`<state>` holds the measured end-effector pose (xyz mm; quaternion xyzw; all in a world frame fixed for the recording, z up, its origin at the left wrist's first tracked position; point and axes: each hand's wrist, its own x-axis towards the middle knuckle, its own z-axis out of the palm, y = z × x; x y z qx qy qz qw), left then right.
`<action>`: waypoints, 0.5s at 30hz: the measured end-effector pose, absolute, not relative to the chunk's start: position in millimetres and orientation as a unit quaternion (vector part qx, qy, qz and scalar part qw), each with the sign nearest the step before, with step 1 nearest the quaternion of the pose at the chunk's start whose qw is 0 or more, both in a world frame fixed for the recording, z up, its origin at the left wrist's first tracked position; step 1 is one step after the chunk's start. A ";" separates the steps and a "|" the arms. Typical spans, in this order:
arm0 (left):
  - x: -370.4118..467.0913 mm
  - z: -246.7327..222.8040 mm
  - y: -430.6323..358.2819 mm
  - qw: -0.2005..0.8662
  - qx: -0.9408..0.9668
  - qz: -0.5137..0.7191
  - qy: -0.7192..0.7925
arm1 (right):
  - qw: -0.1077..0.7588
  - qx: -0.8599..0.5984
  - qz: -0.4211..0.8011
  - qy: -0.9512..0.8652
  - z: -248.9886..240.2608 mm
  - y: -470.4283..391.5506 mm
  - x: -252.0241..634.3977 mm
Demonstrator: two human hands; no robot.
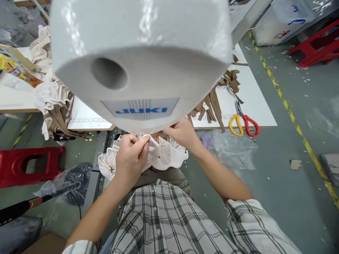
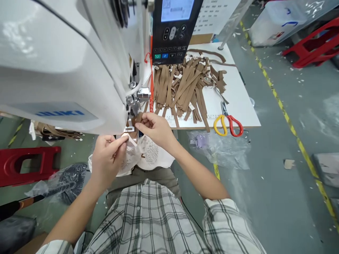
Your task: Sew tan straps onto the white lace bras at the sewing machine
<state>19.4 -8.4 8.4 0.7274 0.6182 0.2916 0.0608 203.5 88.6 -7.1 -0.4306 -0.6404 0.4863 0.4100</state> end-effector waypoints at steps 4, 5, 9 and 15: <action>2.2 7.4 -4.9 0.222 0.723 0.257 0.602 | 0.430 -0.412 0.375 -0.710 -8.5 101.5 194.2; -3.3 5.4 -3.2 0.265 0.720 0.251 0.590 | 0.427 -0.407 0.363 -0.721 -9.2 104.3 192.7; -13.1 0.5 -0.1 0.345 0.695 0.270 0.570 | 0.405 -0.413 0.351 -0.736 -10.9 110.6 189.0; 5.0 15.3 -9.9 0.346 0.645 0.297 0.613 | 0.395 -0.413 0.371 -0.732 -15.8 112.0 188.4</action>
